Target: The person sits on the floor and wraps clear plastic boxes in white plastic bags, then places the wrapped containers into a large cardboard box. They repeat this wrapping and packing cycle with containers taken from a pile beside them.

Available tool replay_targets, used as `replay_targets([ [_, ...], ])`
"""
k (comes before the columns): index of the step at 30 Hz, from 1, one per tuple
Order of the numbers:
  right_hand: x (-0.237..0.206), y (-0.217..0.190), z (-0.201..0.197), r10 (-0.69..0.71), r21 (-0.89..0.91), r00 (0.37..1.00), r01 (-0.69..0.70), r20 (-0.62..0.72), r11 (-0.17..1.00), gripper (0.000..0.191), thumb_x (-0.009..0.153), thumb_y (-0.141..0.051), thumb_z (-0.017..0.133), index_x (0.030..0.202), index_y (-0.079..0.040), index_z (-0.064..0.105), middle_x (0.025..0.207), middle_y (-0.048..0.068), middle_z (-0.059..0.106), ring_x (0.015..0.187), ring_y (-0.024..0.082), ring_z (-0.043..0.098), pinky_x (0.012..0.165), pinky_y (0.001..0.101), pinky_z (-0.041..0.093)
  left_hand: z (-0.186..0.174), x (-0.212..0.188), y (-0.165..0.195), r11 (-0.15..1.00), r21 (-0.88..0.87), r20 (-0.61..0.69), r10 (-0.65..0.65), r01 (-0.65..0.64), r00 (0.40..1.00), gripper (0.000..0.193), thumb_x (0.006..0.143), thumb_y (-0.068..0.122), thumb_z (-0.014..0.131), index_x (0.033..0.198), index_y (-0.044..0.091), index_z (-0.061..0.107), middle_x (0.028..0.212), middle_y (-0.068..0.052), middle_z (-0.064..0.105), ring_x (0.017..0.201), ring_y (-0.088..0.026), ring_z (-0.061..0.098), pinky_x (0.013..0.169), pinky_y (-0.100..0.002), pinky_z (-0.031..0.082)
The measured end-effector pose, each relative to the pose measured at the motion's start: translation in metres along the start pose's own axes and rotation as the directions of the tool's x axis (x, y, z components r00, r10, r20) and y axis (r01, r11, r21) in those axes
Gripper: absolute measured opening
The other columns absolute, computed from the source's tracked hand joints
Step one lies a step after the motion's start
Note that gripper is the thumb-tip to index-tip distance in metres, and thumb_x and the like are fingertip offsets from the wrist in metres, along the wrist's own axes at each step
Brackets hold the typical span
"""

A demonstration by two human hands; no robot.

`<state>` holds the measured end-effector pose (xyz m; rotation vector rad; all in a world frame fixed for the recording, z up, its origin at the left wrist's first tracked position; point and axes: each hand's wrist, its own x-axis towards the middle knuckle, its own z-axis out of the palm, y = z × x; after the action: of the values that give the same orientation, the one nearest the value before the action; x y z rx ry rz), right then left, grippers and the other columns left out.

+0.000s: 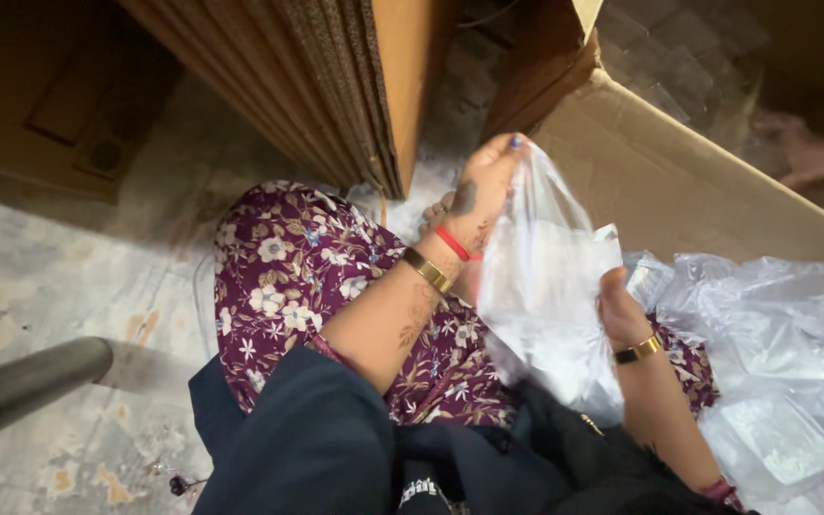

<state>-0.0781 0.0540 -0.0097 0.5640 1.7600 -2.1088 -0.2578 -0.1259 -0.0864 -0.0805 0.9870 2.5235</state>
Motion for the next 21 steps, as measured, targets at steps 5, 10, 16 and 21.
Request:
replay_targets([
  [5, -0.017, -0.014, 0.03, -0.027, -0.335, 0.997, -0.001, -0.077, 0.942, 0.074, 0.081, -0.035, 0.079, 0.143, -0.002, 0.056, 0.137, 0.007, 0.064, 0.127, 0.019, 0.058, 0.107, 0.0349, 0.045, -0.008, -0.003, -0.004, 0.955, 0.038, -0.048, 0.297, -0.295, 0.954, 0.024, 0.112, 0.026, 0.055, 0.105, 0.007, 0.069, 0.091, 0.007, 0.061, 0.081, -0.002, 0.05, 0.074, -0.02, 0.044],
  [10, -0.077, -0.071, 0.032, -0.155, -0.718, 0.979, 0.012, -0.134, 0.696, 0.074, 0.073, -0.038, 0.085, 0.135, -0.005, 0.061, 0.126, 0.011, 0.068, 0.117, 0.024, 0.063, 0.099, 0.0376, 0.05, -0.025, -0.001, 0.008, 0.929, 0.079, -0.124, 0.37, -0.363, 0.921, 0.015, 0.106, 0.023, 0.059, 0.101, 0.011, 0.066, 0.087, 0.003, 0.063, 0.069, -0.005, 0.05, 0.059, -0.022, 0.042],
  [16, -0.213, -0.111, -0.039, -0.53, -0.921, 0.754, -0.337, -0.389, 0.197, 0.08, 0.074, -0.044, 0.085, 0.138, -0.006, 0.058, 0.121, 0.016, 0.069, 0.111, 0.031, 0.068, 0.097, 0.0414, 0.053, -0.031, -0.014, 0.035, 0.985, -0.02, -0.305, 0.155, -0.169, 0.94, 0.026, 0.107, 0.033, 0.054, 0.087, 0.016, 0.057, 0.057, 0.007, 0.041, 0.042, -0.004, 0.034, 0.035, -0.024, 0.025],
  [21, -0.356, -0.115, -0.138, -0.645, -0.567, 0.598, -0.769, -0.476, -0.295, 0.064, 0.09, -0.043, 0.083, 0.139, -0.007, 0.063, 0.13, 0.018, 0.069, 0.112, 0.035, 0.068, 0.088, 0.0447, 0.055, -0.014, -0.047, 0.048, 0.987, -0.091, -0.25, 0.104, -0.13, 0.963, 0.029, 0.11, 0.035, 0.051, 0.091, 0.013, 0.055, 0.059, 0.005, 0.041, 0.046, -0.006, 0.032, 0.039, -0.024, 0.024],
])
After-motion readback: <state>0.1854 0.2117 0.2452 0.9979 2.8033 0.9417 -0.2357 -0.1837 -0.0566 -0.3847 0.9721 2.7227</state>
